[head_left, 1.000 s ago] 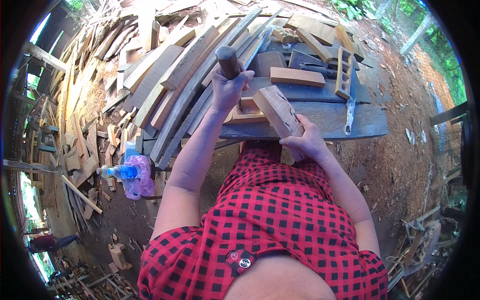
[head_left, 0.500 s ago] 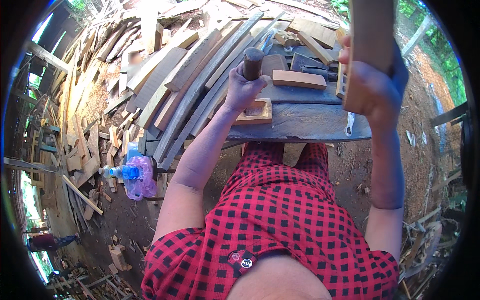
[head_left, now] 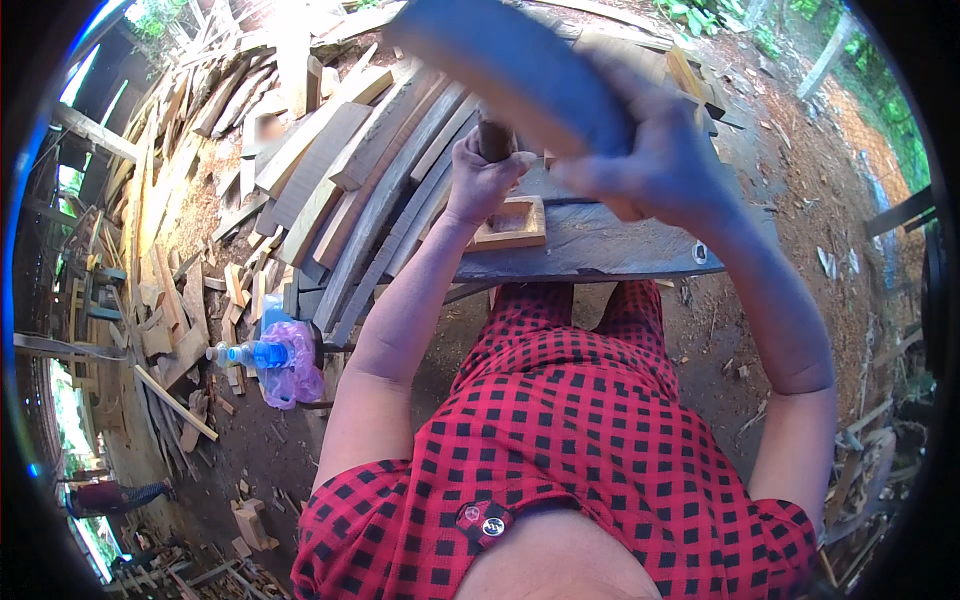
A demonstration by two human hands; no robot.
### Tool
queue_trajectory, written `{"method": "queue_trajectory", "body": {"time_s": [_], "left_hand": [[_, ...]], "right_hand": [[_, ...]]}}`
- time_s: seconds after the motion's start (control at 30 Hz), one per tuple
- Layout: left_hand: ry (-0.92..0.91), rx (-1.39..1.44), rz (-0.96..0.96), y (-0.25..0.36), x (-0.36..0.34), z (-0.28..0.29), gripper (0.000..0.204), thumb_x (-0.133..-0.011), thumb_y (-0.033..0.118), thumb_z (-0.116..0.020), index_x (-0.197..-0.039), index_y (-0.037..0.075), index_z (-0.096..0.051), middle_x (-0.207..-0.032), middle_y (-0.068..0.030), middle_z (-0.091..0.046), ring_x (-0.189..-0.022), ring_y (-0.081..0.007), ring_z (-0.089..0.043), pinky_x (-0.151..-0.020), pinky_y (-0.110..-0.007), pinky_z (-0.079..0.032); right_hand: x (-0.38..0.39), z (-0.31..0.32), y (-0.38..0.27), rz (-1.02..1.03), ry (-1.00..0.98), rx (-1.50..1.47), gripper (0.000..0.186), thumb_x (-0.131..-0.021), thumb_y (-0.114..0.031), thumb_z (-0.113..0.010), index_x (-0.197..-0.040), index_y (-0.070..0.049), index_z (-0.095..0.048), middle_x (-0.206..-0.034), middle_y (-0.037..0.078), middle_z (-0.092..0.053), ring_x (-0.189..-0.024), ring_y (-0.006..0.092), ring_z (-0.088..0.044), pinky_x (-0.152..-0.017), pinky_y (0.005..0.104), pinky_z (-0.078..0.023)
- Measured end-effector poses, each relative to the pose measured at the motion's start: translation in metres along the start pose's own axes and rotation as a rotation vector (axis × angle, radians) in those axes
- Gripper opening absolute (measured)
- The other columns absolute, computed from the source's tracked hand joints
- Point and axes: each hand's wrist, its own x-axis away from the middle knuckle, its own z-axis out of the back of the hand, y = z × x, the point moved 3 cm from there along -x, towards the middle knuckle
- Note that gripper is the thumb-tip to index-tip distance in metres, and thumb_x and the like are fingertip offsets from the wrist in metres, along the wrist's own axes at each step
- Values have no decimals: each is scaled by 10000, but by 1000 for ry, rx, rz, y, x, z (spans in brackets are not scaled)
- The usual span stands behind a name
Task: The person is using a mallet and a chisel to carve out a section of a wood block on a workbench.
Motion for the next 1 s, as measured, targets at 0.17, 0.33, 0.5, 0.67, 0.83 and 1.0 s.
{"method": "queue_trajectory", "body": {"time_s": [0.17, 0.33, 0.5, 0.67, 0.83, 1.0], "left_hand": [[64, -22, -16, 5, 8, 13, 172, -731, 50, -728, -799, 58, -570, -643, 18, -555, -530, -65, -531, -496, -215, -446], [434, 265, -135, 0, 16, 45, 147, -762, 6, -656, -762, 64, -521, -585, -18, -520, -454, -112, -523, -452, -247, -451], [613, 326, -146, -4, 20, 61, 170, -768, 39, -678, -766, 75, -512, -578, -29, -520, -444, -125, -526, -451, -249, -461], [480, 278, -48, 15, 0, 50, 159, -756, 43, -704, -771, 66, -547, -586, -21, -537, -446, -118, -529, -440, -243, -443], [145, 86, -116, 40, -11, 21, 133, -766, 39, -692, -734, 56, -564, -571, -19, -524, -450, -114, -515, -456, -247, -427], [26, -62, -81, 39, -6, 3, 144, -761, 65, -708, -678, 58, -592, -565, 5, -542, -467, -74, -514, -454, -212, -398]], "right_hand": [[20, -21, 75, -371, -34, -201, 776, -590, -370, -783, -1190, 74, -571, -991, 180, -661, -881, 215, -654, -781, 317, -514], [78, -67, 123, -667, -28, -397, 824, -586, -406, -794, -1207, 84, -564, -1048, 196, -656, -931, 225, -651, -831, 317, -507], [118, -114, 146, -690, -124, -5, 874, -596, -312, -806, -1315, 67, -483, -1164, 167, -609, -1002, 210, -614, -878, 321, -492], [116, -112, 146, -805, -129, -401, 903, -604, -321, -808, -1335, 74, -453, -1178, 188, -600, -1039, 227, -605, -900, 325, -483], [114, -108, 136, -808, -134, -410, 878, -622, -307, -799, -1327, 83, -450, -1155, 177, -606, -1011, 214, -610, -882, 317, -487], [118, -113, 140, -803, -91, -458, 830, -624, -299, -799, -1304, 59, -486, -1144, 156, -613, -1003, 202, -609, -879, 316, -486]]}}
